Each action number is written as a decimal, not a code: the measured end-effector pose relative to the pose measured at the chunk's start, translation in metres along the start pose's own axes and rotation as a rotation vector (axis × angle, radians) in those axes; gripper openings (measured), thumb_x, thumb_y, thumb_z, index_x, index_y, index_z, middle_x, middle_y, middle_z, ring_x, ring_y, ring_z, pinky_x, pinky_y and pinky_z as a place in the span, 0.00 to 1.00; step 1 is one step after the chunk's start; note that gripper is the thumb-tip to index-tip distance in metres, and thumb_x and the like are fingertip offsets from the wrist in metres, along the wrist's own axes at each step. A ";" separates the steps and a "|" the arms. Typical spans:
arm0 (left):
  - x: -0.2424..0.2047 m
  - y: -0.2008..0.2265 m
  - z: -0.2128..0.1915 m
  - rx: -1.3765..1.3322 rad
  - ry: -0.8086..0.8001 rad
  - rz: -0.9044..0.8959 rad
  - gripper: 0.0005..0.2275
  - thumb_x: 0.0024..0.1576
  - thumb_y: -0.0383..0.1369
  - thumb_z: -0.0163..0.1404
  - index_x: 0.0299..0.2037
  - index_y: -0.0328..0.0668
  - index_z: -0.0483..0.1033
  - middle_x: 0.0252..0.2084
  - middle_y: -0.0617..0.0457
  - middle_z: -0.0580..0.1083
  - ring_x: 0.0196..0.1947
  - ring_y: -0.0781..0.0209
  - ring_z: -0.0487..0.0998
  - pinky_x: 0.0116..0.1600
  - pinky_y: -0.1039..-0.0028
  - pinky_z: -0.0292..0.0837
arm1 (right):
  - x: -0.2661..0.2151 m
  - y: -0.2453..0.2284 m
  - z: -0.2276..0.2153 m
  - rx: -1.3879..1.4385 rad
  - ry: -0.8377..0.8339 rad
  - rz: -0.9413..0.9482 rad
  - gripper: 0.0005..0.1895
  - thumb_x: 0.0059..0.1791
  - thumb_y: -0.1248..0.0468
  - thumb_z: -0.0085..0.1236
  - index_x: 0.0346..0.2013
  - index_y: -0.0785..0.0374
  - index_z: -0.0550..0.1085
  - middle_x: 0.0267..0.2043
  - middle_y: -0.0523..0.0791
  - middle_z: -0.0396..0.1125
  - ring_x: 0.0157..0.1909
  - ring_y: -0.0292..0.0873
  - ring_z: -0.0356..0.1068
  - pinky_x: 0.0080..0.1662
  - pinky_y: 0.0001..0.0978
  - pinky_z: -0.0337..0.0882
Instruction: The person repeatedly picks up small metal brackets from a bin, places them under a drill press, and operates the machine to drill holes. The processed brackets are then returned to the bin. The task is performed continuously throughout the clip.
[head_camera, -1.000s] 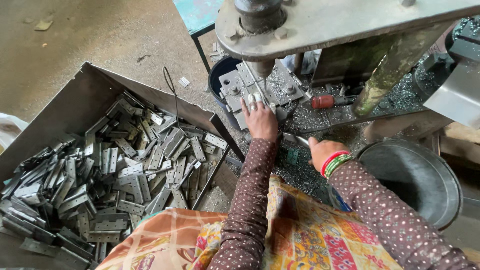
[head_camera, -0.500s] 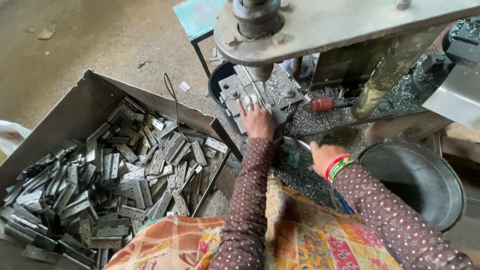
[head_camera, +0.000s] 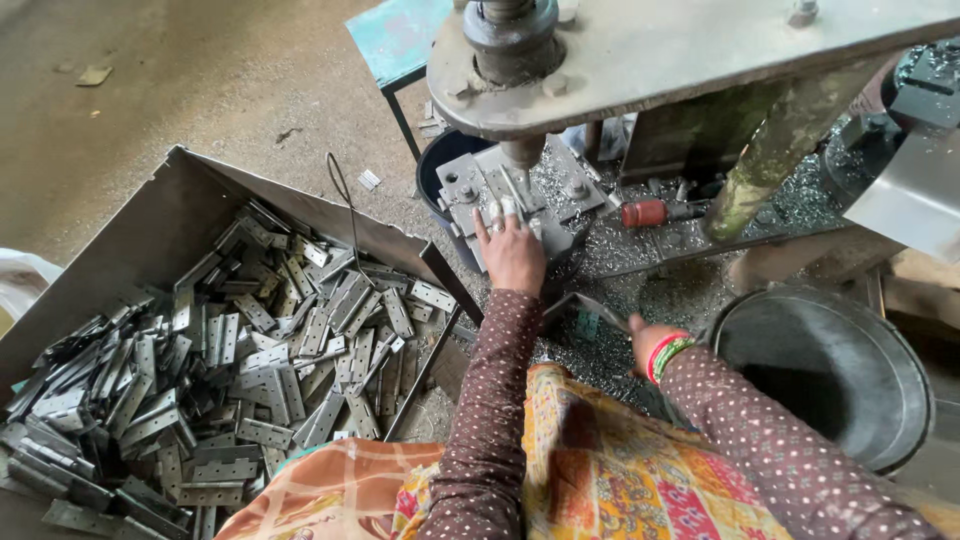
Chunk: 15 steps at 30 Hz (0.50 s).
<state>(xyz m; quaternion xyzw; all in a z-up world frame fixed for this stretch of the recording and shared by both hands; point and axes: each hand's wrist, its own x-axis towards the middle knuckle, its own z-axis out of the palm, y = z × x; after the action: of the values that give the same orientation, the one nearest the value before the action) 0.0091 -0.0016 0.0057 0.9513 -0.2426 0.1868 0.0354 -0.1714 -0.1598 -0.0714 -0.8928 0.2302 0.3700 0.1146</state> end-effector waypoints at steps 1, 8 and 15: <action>0.002 -0.001 0.000 -0.011 -0.061 -0.016 0.09 0.54 0.32 0.48 0.40 0.45 0.82 0.62 0.45 0.69 0.66 0.49 0.65 0.73 0.46 0.31 | -0.003 -0.003 -0.007 -0.004 0.027 0.000 0.40 0.50 0.45 0.52 0.67 0.65 0.50 0.48 0.56 0.71 0.52 0.53 0.74 0.54 0.43 0.74; 0.021 -0.008 0.010 -0.037 -0.179 -0.061 0.10 0.59 0.32 0.45 0.35 0.47 0.82 0.66 0.50 0.67 0.67 0.53 0.64 0.74 0.45 0.29 | -0.022 -0.010 -0.023 -0.085 -0.099 -0.017 0.40 0.49 0.53 0.60 0.67 0.61 0.49 0.47 0.56 0.68 0.51 0.52 0.75 0.51 0.42 0.80; 0.019 -0.004 -0.005 0.009 -0.335 -0.040 0.11 0.60 0.32 0.44 0.36 0.48 0.83 0.69 0.50 0.65 0.69 0.57 0.62 0.75 0.47 0.29 | 0.001 0.011 0.016 -0.128 -0.053 -0.193 0.53 0.48 0.49 0.65 0.69 0.64 0.38 0.50 0.59 0.65 0.54 0.55 0.70 0.55 0.43 0.72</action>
<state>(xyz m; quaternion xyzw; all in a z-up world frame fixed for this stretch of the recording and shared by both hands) 0.0246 -0.0055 0.0172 0.9739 -0.2253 0.0257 -0.0061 -0.1858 -0.1635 -0.0835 -0.9062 0.1158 0.3946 0.0988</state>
